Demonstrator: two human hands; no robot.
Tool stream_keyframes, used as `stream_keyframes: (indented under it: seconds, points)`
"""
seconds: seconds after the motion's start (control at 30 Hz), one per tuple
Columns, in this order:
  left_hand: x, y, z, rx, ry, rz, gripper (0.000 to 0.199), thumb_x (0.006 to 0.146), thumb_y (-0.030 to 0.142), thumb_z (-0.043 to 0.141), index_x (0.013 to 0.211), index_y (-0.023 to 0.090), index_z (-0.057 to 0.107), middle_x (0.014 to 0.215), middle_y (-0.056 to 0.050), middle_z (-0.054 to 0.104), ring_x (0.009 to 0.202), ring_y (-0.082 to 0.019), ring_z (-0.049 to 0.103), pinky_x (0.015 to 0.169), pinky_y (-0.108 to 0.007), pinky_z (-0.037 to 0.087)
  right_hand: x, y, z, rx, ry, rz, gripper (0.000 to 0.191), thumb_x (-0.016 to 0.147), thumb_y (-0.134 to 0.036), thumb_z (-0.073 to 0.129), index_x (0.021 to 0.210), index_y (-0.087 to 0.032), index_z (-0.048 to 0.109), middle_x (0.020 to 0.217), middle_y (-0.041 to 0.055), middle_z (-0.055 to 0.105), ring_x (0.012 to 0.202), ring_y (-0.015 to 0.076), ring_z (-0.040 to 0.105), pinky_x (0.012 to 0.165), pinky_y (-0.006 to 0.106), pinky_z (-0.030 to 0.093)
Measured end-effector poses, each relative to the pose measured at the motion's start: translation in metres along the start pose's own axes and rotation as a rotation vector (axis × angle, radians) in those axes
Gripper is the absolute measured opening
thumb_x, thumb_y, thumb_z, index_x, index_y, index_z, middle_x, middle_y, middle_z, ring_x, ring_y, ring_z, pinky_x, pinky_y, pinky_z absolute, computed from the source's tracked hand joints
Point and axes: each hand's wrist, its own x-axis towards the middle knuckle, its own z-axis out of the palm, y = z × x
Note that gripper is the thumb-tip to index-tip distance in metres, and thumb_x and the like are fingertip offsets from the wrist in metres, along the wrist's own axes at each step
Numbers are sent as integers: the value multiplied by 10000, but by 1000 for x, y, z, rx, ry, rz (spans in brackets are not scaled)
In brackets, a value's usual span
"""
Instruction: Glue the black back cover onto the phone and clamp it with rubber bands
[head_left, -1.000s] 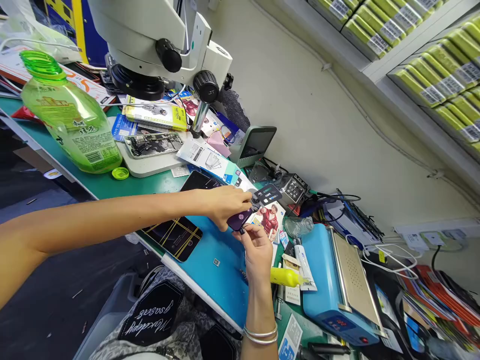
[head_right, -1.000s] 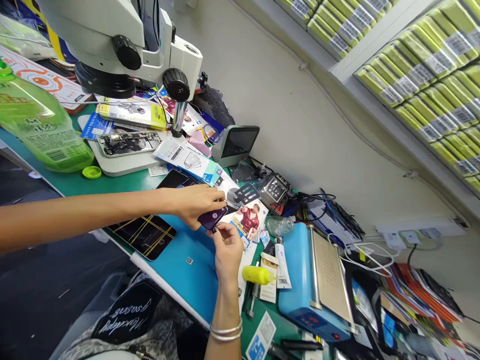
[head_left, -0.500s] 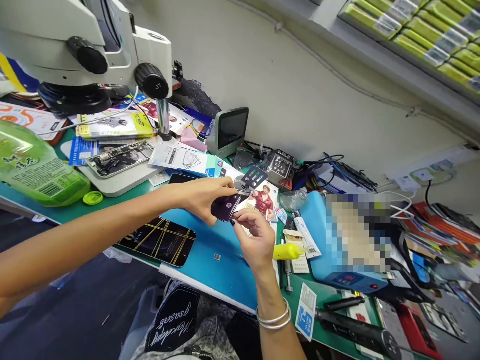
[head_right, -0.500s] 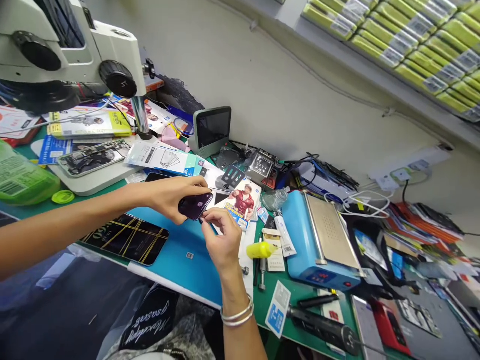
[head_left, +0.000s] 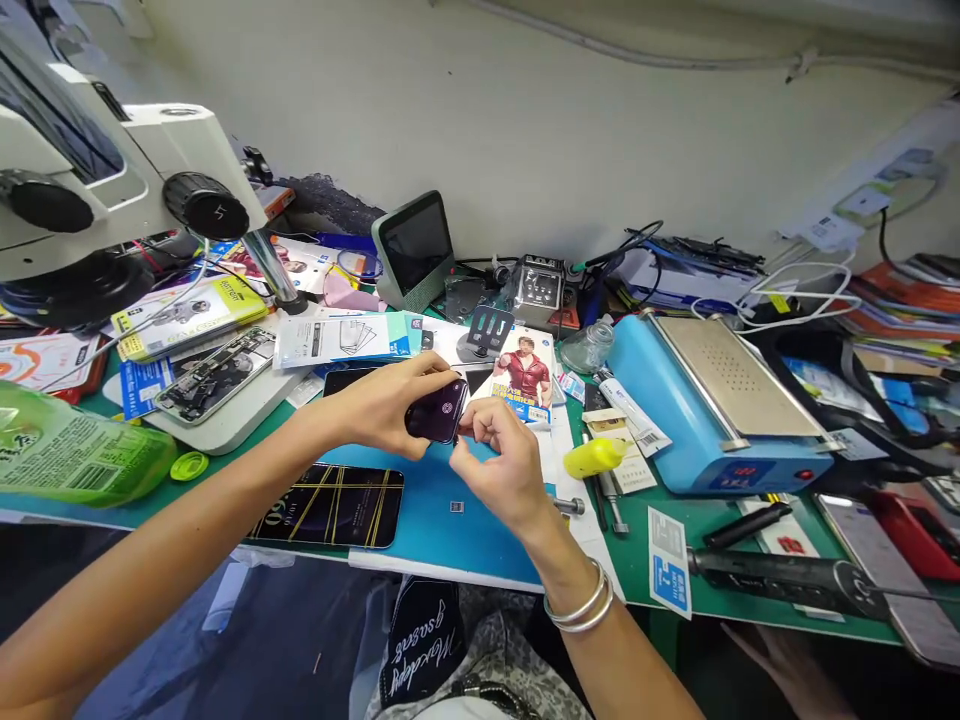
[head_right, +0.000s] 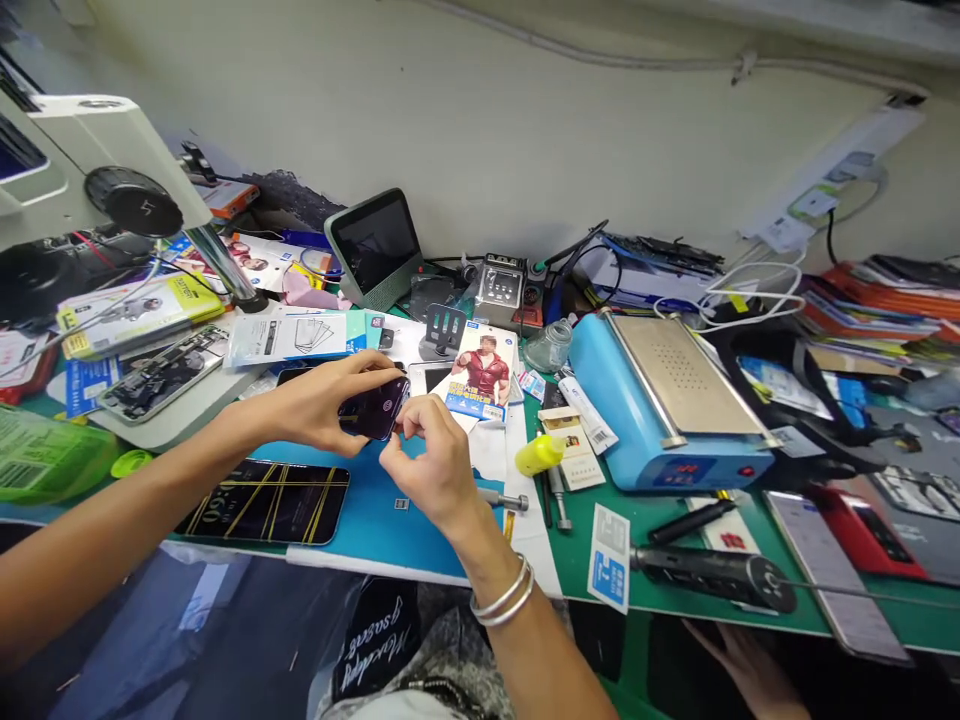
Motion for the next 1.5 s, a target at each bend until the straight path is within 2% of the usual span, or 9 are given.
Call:
stream_keyframes:
  seconds: [0.17, 0.33, 0.53, 0.73, 0.9, 1.1, 1.27, 1.4, 1.5]
  points:
    - [0, 0, 2, 47, -11, -11, 634, 647, 259, 650, 1248, 132, 491, 1186, -148, 504, 1049, -296, 560, 868, -407, 520, -3, 6, -7, 26, 22, -18, 245, 715, -34, 460, 691, -235, 321, 742, -18, 516, 710, 131, 594, 629, 249, 495]
    - [1, -1, 3, 96, -15, -25, 634, 656, 270, 644, 1254, 121, 496, 1190, -157, 509, 1023, -289, 568, 840, -397, 529, -2, 14, -17, 18, -21, 18, 169, 781, -76, 562, 846, -217, 497, 859, 11, 600, 763, 136, 674, 706, 265, 583]
    - [4, 3, 5, 174, -27, -26, 602, 673, 299, 639, 1229, 99, 521, 1171, -166, 518, 1022, -308, 572, 836, -409, 529, -3, 24, -21, -102, -85, -60, 129, 802, -140, 669, 911, -197, 629, 910, 38, 717, 845, 168, 694, 810, 297, 575]
    - [4, 3, 5, 192, -53, -19, 581, 680, 312, 637, 1212, 104, 533, 1129, -150, 530, 977, -300, 586, 813, -407, 531, 3, 26, -23, -176, -120, -161, 45, 828, -161, 661, 853, -196, 674, 860, 19, 751, 787, 149, 709, 763, 250, 560]
    - [6, -1, 6, 195, -10, -20, 597, 672, 328, 642, 1210, 96, 525, 1177, -176, 526, 1019, -310, 578, 817, -398, 528, 1, 24, -15, -238, -68, -171, 129, 826, -127, 568, 821, -207, 668, 797, 8, 745, 724, 143, 706, 705, 237, 558]
    - [9, 7, 9, 311, -20, -95, 570, 679, 346, 619, 1187, 103, 528, 1170, -170, 541, 948, -288, 594, 729, -366, 520, -10, 23, 8, -274, 103, -16, 132, 794, -138, 517, 876, -204, 597, 818, 34, 717, 710, 163, 697, 723, 286, 579]
    - [12, 14, 15, 454, -32, -147, 567, 703, 341, 592, 1199, 78, 514, 1209, -193, 542, 1008, -320, 585, 786, -405, 508, -9, 21, 19, -212, 186, 210, 136, 726, -134, 498, 840, -206, 523, 766, 23, 653, 663, 169, 681, 629, 287, 569]
    - [14, 16, 21, 483, -43, -157, 595, 703, 309, 590, 1233, 57, 492, 1245, -218, 537, 1054, -356, 571, 817, -448, 490, -5, 21, 16, -86, 155, 435, 224, 674, -119, 528, 884, -199, 523, 730, -14, 634, 539, 132, 661, 531, 234, 545]
    - [14, 16, 24, 500, -57, -147, 589, 711, 303, 589, 1239, 63, 486, 1269, -228, 528, 1074, -362, 562, 822, -450, 479, -1, 23, 9, 41, 45, 579, 218, 687, -128, 549, 896, -176, 591, 724, 1, 674, 581, 153, 704, 555, 239, 580]
